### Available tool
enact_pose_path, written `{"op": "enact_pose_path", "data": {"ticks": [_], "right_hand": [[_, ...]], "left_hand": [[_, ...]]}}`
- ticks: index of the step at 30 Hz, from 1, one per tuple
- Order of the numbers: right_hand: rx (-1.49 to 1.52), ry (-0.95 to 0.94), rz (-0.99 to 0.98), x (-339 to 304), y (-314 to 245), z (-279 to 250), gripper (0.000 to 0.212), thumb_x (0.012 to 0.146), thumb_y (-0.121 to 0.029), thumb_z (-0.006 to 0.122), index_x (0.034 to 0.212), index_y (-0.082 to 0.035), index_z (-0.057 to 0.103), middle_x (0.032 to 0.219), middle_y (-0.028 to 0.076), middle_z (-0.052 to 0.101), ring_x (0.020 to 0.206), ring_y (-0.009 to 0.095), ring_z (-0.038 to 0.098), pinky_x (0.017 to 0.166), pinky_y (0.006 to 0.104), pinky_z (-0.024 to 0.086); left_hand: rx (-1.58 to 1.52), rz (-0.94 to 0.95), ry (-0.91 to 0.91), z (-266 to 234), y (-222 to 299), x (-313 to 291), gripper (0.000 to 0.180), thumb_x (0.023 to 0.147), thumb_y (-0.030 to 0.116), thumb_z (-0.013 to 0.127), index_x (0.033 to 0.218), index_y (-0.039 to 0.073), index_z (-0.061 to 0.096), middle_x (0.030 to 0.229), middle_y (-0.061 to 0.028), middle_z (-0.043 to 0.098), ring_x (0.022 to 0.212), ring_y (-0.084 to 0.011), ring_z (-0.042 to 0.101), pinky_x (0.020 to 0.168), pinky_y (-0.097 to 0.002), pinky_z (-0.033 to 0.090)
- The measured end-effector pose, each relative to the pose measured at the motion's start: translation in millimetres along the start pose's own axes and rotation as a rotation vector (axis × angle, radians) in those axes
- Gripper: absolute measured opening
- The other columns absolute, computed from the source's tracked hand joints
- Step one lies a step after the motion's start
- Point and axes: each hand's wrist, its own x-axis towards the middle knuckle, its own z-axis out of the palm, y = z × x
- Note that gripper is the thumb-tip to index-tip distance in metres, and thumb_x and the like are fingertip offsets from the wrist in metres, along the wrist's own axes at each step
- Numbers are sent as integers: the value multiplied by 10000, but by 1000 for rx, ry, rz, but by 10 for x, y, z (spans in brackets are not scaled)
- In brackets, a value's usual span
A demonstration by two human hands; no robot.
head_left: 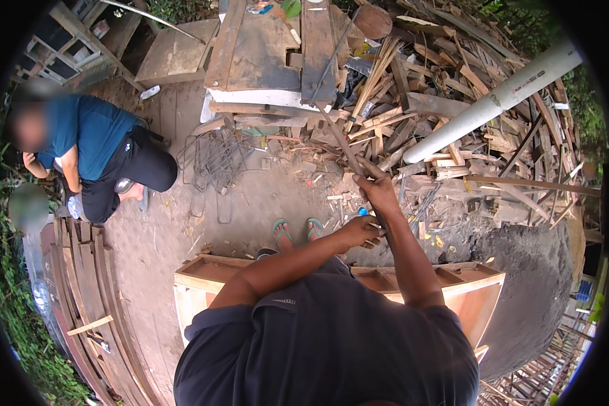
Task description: The person bends lengths of metal rebar using a manual bending tool fixed to a wooden workbench.
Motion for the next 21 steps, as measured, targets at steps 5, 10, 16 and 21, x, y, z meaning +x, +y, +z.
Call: {"op": "enact_pose_path", "data": {"ticks": [5,10,16,21], "right_hand": [[-31,-61,53,220,-87,-12,529,865,-94,689,1380,-85,569,767,6,593,532,64,477,455,253,378],[-30,-47,40,354,-26,-42,504,868,-116,674,1364,-94,584,657,-12,565,506,65,473,443,251,366],[-74,-80,35,383,-68,-23,518,868,-129,670,1377,-110,574,651,-11,569,502,66,483,438,249,368],[-35,-49,34,385,34,79,503,873,-115,661,1369,-119,578,663,-14,561,502,65,483,436,243,375]], "left_hand": [[-106,65,99,-15,6,173,288,949,215,663,1190,76,588,1070,-56,680,914,-158,668,756,-325,537],[-125,93,132,4,44,209,262,947,216,666,1160,76,606,1036,-47,679,899,-159,669,747,-328,544],[-171,109,153,21,46,162,279,945,205,665,1174,61,594,1052,-60,671,930,-167,669,769,-330,562],[-179,128,169,-49,-54,143,288,937,192,670,1173,50,587,1078,-59,661,964,-179,669,799,-344,568]]}}
